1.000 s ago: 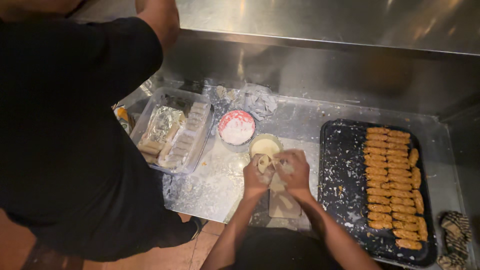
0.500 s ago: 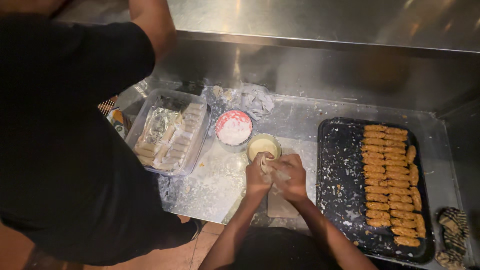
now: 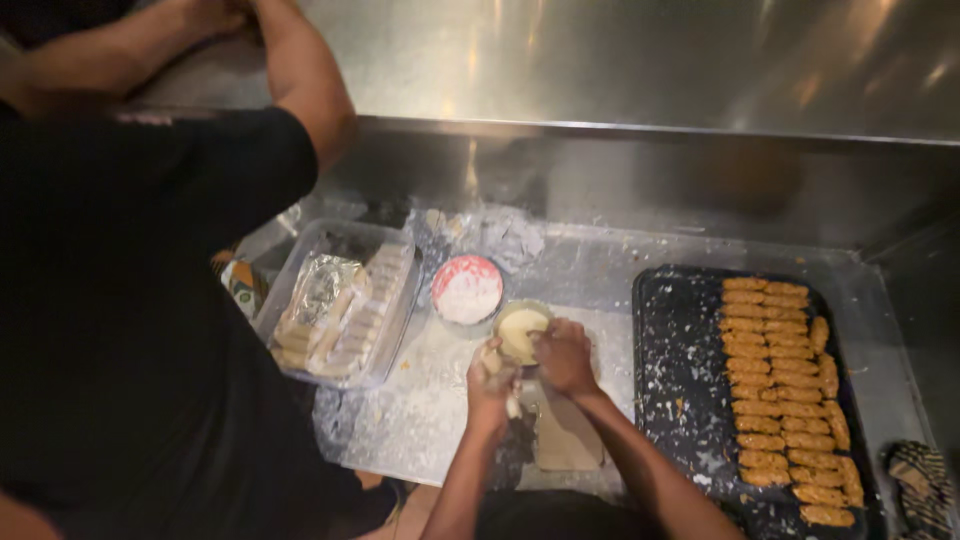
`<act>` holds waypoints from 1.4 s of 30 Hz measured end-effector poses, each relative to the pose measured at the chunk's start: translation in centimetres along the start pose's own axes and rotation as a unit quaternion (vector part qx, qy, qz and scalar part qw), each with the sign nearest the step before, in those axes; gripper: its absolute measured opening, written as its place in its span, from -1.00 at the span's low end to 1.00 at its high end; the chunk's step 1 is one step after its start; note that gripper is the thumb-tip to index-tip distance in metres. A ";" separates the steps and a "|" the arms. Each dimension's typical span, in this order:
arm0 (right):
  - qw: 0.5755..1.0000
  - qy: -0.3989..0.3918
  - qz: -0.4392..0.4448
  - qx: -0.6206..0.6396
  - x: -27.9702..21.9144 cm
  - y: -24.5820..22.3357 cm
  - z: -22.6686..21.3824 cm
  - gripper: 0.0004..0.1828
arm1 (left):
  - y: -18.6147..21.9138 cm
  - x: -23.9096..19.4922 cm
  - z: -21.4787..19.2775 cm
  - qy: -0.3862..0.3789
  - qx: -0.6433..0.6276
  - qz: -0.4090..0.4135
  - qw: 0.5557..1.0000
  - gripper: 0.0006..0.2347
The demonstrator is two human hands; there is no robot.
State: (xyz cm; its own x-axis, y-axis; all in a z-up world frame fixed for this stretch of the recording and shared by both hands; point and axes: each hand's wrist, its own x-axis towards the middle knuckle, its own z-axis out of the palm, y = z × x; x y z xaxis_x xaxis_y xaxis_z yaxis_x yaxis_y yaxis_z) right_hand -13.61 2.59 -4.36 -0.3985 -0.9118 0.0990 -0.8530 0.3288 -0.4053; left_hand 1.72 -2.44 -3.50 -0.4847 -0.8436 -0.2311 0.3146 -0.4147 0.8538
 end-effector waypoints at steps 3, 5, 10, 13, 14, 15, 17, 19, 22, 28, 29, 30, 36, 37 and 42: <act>0.998 -0.031 -0.011 -0.058 -0.7 0.6 1.3 -0.58 | 0.1 -0.9 -0.8 -0.019 -0.096 -0.049 0.994 -0.58; 0.992 -0.066 -0.010 -0.103 -0.8 0.3 1.5 -0.55 | 0.9 -1.3 -1.0 -0.007 -0.134 -0.099 0.986 -0.60; 0.998 -0.004 0.006 0.055 -0.9 -0.3 -1.0 -0.54 | 3.7 -3.1 -0.1 -0.033 -0.044 -0.120 0.991 -0.53; 0.965 0.103 -0.130 0.201 -2.3 -0.9 -3.4 -0.50 | 5.9 -3.9 0.7 -0.098 -0.042 -0.090 0.990 -0.44; 0.946 0.114 -0.167 0.255 -3.1 -1.0 -4.4 -0.51 | 6.7 -3.8 1.4 -0.122 -0.037 -0.076 0.989 -0.42; 0.922 0.124 -0.202 0.307 -3.8 -1.1 -5.4 -0.51 | 7.5 -3.9 2.1 -0.146 -0.032 -0.061 0.987 -0.40; 0.909 0.090 -0.218 0.344 -4.7 -1.7 -6.6 -0.55 | 8.4 -4.4 3.4 -0.170 -0.044 -0.059 0.983 -0.39; 0.909 0.095 -0.245 0.324 -4.9 -2.3 -7.2 -0.56 | 9.1 -4.7 4.2 -0.126 -0.075 -0.120 0.982 -0.36; 0.923 0.149 -0.247 0.255 -4.4 -3.0 -7.6 -0.56 | 9.5 -5.0 4.6 -0.098 -0.131 -0.182 0.970 -0.30; 0.909 0.089 -0.108 0.392 -4.3 -3.0 -7.4 -0.67 | 7.8 -4.7 3.3 -0.211 0.016 -0.036 0.977 -0.14; 0.885 0.056 -0.082 0.454 -4.5 -3.2 -7.2 -0.69 | 7.5 -4.6 3.1 -0.216 0.027 -0.040 0.975 -0.13; 0.857 0.024 -0.057 0.512 -4.5 -3.3 -7.1 -0.71 | 7.2 -4.3 2.9 -0.222 0.039 -0.043 0.973 -0.11; 0.902 0.076 -0.209 0.370 -5.2 -2.9 -7.9 -0.62 | 6.9 -4.2 2.8 -0.221 0.110 0.001 0.969 -0.16; 0.907 0.086 -0.183 0.371 -5.3 -2.8 -7.9 -0.64 | 6.9 -4.2 3.0 -0.221 0.112 0.001 0.969 -0.16; 0.915 0.077 -0.155 0.365 -5.6 -2.4 -7.7 -0.56 | 6.4 -4.4 2.6 -0.257 0.074 -0.026 0.963 -0.19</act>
State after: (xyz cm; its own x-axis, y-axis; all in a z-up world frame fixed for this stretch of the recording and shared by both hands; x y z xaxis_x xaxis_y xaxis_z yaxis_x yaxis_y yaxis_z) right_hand -11.91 8.79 3.03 -0.2659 -0.8691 0.4170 -0.5040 -0.2434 -0.8287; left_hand 3.68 -0.50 4.20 -0.8486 -0.5270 -0.0466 0.1778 -0.3671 0.9130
